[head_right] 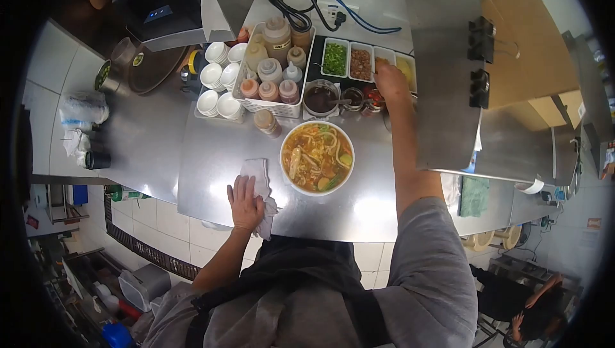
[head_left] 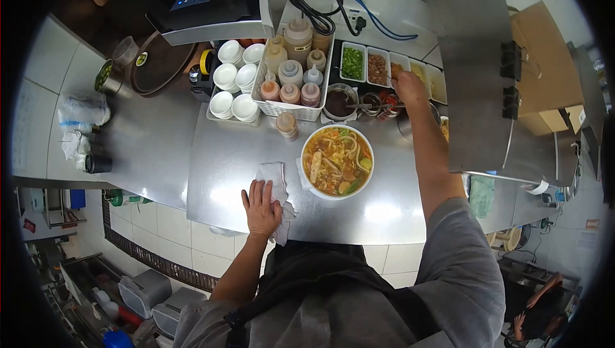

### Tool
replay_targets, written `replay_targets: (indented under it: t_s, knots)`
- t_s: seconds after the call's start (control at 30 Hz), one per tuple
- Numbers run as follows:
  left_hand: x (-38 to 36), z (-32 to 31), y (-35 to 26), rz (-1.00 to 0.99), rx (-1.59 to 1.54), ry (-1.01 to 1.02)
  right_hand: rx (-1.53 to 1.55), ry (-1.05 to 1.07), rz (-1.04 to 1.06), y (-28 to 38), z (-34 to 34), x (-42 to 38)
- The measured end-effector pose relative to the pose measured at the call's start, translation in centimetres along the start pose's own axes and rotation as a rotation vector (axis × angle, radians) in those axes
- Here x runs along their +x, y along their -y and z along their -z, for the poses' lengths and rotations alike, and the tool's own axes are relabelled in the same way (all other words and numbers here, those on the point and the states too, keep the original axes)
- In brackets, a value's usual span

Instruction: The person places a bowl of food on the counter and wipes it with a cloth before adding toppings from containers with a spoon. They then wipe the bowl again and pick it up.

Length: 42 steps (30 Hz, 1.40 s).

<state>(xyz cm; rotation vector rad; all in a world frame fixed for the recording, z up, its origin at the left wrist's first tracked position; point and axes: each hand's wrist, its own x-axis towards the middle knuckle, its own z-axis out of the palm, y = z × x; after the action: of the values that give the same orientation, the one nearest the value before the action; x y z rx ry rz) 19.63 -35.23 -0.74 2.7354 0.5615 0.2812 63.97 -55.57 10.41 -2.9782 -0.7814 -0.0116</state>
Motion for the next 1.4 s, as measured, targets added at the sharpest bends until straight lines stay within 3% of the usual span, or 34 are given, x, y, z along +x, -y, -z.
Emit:
replay_targets:
  t_s: [0.13, 0.2, 0.33, 0.4, 0.53, 0.6, 0.97, 1.23, 1.4]
  knots:
    - [0.1, 0.1, 0.0, 0.002, -0.001, 0.006, 0.053, -0.112, 0.039, -1.3, -2.5, 1.5]
    - [0.1, 0.0, 0.1, 0.002, -0.003, 0.006, 0.149, -0.383, 0.066, -1.0, -1.9, 0.7]
    - [0.2, 0.1, -0.1, 0.007, 0.008, 0.008, 0.244, -0.391, 0.119, -0.5, -0.2, -0.2]
    - [0.3, 0.2, -0.2, 0.008, 0.010, 0.010, 0.302, -0.265, 0.014, -0.5, 0.6, -0.4]
    - [0.2, 0.2, -0.2, 0.005, 0.018, 0.019, 0.378, -0.218, -0.033, -0.9, -0.7, 1.2]
    - [0.3, 0.0, 0.0, 0.001, 0.025, 0.017, 0.665, -0.019, -0.270, -0.4, -0.9, 1.7]
    - [0.2, 0.2, -0.3, 0.017, 0.040, 0.004, 0.783, -0.001, -0.293, -1.6, -1.0, 0.8]
    - [0.1, 0.3, -0.3, 0.018, 0.033, 0.012, 1.314, -0.117, -0.409, -3.4, -2.2, -0.1]
    - [0.1, 0.2, -0.3, 0.018, 0.042, 0.018, 1.422, -0.120, -0.452, -3.9, -2.0, -0.9]
